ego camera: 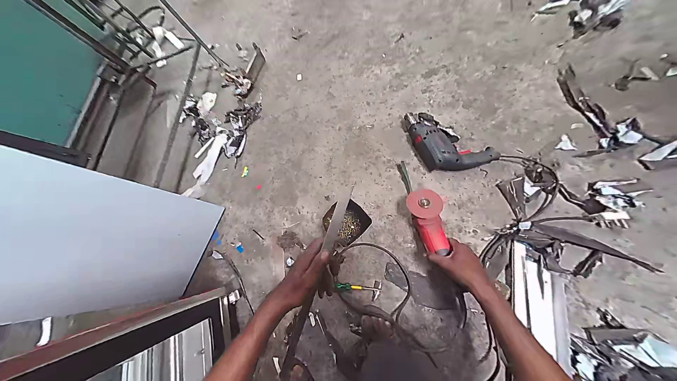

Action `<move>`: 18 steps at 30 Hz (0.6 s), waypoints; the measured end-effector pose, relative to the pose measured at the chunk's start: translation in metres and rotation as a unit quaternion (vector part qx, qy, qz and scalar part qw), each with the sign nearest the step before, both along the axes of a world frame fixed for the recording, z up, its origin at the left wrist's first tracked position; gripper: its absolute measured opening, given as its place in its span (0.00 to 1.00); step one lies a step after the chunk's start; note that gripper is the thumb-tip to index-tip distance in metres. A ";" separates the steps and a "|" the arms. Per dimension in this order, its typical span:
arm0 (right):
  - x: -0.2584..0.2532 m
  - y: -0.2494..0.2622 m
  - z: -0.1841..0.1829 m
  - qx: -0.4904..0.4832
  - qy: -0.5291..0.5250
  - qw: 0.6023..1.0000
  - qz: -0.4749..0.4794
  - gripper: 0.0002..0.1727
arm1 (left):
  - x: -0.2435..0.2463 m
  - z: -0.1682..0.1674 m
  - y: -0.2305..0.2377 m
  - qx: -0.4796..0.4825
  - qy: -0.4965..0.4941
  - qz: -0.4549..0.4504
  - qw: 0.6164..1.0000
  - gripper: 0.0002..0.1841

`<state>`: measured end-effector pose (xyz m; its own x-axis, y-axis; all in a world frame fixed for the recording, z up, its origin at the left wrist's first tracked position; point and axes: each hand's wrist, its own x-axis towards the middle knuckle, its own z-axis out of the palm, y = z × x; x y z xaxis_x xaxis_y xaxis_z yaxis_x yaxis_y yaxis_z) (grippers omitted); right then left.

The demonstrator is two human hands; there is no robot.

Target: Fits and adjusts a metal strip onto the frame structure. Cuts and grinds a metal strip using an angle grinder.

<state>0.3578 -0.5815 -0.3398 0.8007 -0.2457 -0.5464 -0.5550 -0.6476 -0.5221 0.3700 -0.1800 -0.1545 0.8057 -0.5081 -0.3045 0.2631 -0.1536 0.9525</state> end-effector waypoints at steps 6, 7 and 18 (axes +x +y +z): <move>-0.015 0.004 -0.009 -0.131 -0.037 0.990 0.023 0.39 | -0.040 0.079 0.013 0.085 -0.233 0.082 0.965 0.22; -0.017 0.004 -0.008 -0.135 -0.061 0.989 0.022 0.41 | -0.050 0.092 0.018 0.111 -0.277 0.088 0.950 0.21; -0.088 0.129 0.286 0.476 -0.288 0.816 0.156 0.33 | -0.136 0.202 -0.019 -0.031 -0.583 0.252 0.772 0.10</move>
<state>0.2695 -0.4525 -0.0537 0.9342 0.3365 0.1184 0.0746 0.1405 -0.9873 0.2343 -0.1987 0.0476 0.6130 -0.0247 0.7897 -0.7675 -0.2560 0.5878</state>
